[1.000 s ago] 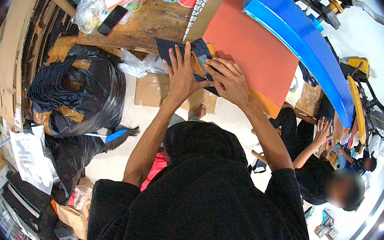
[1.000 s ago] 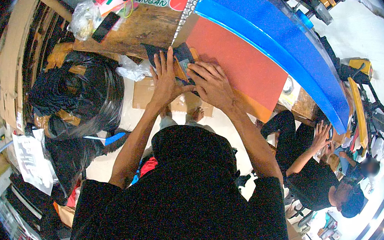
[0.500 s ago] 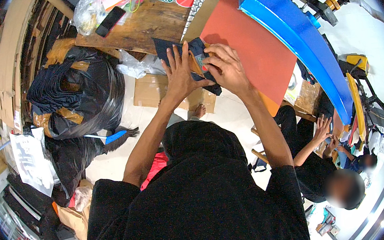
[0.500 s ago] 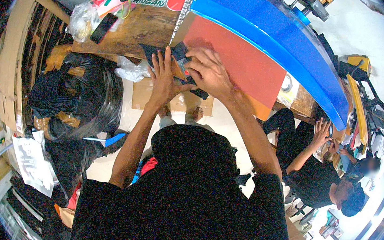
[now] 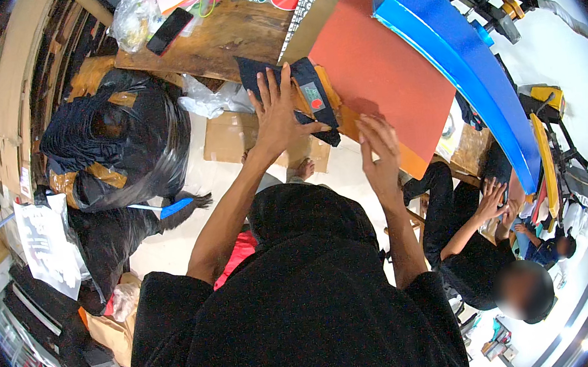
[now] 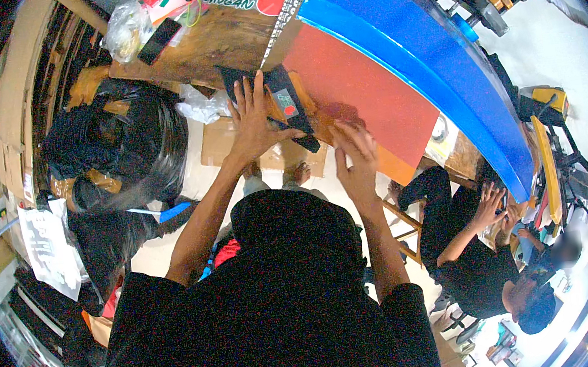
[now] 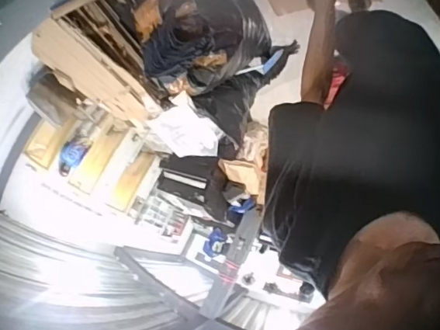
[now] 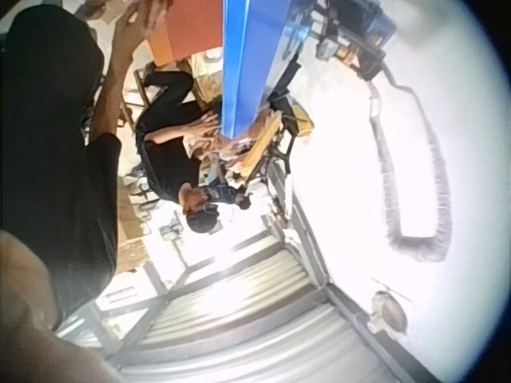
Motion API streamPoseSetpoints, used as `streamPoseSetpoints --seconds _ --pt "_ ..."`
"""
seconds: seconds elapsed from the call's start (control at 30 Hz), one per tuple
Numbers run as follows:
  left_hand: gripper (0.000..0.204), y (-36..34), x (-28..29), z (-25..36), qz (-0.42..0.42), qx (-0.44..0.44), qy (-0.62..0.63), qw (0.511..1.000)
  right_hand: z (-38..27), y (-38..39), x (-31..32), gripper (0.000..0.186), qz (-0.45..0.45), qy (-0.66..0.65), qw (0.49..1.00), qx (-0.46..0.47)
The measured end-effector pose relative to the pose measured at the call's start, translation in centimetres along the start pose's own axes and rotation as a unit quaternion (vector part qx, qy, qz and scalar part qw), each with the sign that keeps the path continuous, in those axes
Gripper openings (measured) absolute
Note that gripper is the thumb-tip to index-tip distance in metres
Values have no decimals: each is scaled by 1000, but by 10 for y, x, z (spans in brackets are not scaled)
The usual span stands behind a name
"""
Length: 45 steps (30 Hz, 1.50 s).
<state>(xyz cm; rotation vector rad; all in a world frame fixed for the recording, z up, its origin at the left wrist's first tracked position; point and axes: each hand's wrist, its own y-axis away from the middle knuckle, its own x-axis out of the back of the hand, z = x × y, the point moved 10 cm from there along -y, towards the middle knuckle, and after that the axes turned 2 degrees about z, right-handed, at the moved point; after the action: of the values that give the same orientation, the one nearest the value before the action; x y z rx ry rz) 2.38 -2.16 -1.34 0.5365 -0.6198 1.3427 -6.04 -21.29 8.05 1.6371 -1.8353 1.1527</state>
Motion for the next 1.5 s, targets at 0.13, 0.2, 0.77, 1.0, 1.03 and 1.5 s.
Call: streamPoseSetpoints --seconds 0.13,0.2,0.77,1.0,1.03,1.5 --pt "148 -1 0 3 -4 -3 9 1000 -34 -12 -27 41 -93 97 983 124" --pt "148 -1 -1 0 -8 3 8 1000 -35 -24 -45 46 -112 119 975 154" --pt "146 -1 -3 -3 5 -9 1 1000 -31 -31 -79 48 -143 156 963 167" --pt "147 -2 -4 -3 -3 -3 -1 1000 -28 -31 -80 48 -148 162 959 180" --pt "147 -2 -3 -3 -4 -3 1 1000 -28 -33 -80 48 -155 155 960 177" --pt "150 -3 -5 -5 -4 -1 -2 1000 -50 -65 -59 20 -78 51 973 211"
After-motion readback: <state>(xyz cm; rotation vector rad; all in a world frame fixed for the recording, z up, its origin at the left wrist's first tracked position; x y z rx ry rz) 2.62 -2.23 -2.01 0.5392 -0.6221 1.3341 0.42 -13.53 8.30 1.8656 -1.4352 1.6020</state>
